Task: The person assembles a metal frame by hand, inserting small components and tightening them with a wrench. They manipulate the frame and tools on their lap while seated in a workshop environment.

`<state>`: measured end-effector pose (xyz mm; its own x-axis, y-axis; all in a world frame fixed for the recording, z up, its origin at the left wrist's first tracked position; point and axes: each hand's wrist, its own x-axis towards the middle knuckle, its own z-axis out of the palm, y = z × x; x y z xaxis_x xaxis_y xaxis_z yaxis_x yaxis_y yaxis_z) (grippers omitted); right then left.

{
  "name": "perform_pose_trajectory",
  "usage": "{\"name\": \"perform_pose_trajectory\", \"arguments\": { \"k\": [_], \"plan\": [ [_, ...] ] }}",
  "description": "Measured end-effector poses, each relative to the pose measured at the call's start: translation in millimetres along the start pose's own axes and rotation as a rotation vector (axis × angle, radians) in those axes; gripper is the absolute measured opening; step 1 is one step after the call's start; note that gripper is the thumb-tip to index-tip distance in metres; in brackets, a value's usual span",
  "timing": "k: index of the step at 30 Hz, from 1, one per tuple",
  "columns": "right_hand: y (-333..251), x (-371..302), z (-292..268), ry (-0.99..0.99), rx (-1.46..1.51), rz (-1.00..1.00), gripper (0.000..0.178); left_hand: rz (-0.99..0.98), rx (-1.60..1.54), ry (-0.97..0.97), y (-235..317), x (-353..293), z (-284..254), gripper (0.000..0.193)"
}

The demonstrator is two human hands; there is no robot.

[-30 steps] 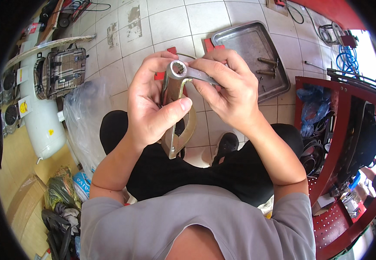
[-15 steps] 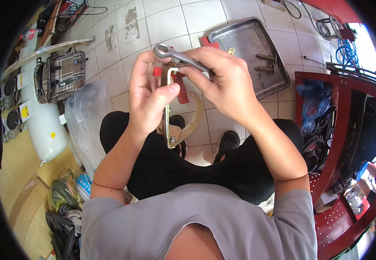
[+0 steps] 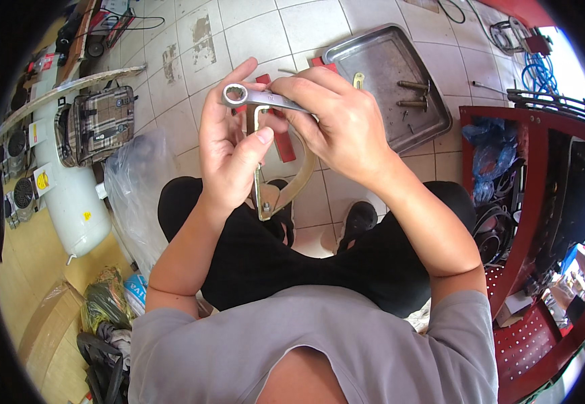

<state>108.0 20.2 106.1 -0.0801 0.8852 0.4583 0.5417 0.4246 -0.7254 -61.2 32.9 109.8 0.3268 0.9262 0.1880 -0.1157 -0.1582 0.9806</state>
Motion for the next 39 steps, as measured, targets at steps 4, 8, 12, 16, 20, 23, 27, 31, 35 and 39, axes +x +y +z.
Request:
{"name": "perform_pose_trajectory", "arguments": {
  "k": [4,8,12,16,20,23,27,31,35,39],
  "plan": [
    [4,0,3,0.097,0.031,-0.071,0.030,0.135,0.135,-0.048,1,2,1,0.038],
    [4,1,0,0.101,-0.006,-0.073,0.031,0.154,0.092,-0.009,-1,5,4,0.030],
    [2,6,-1,0.100,-0.020,-0.045,0.025,0.121,0.106,0.019,-4,7,0,0.021],
    [4,10,0,0.097,-0.007,0.015,0.020,0.254,0.080,0.006,-18,15,-4,0.019],
    [13,16,1,0.077,0.016,-0.027,0.017,0.166,0.051,-0.066,-18,16,-11,0.021],
    [16,21,-1,0.018,0.012,-0.018,0.016,0.031,-0.062,0.088,-12,16,-10,0.018],
    [29,32,0,-0.103,-0.044,0.176,0.016,-0.006,-0.168,0.188,-3,29,-18,0.018],
    [28,50,-1,0.004,0.010,0.180,0.020,-0.033,-0.105,0.269,-4,32,-32,0.021],
    [23,65,0,-0.020,-0.054,0.081,0.030,-0.011,-0.093,0.273,-1,35,-38,0.021],
    [32,79,14,-0.308,0.066,0.205,0.027,-0.004,-0.156,0.255,6,37,-41,0.019]
  ]
}}
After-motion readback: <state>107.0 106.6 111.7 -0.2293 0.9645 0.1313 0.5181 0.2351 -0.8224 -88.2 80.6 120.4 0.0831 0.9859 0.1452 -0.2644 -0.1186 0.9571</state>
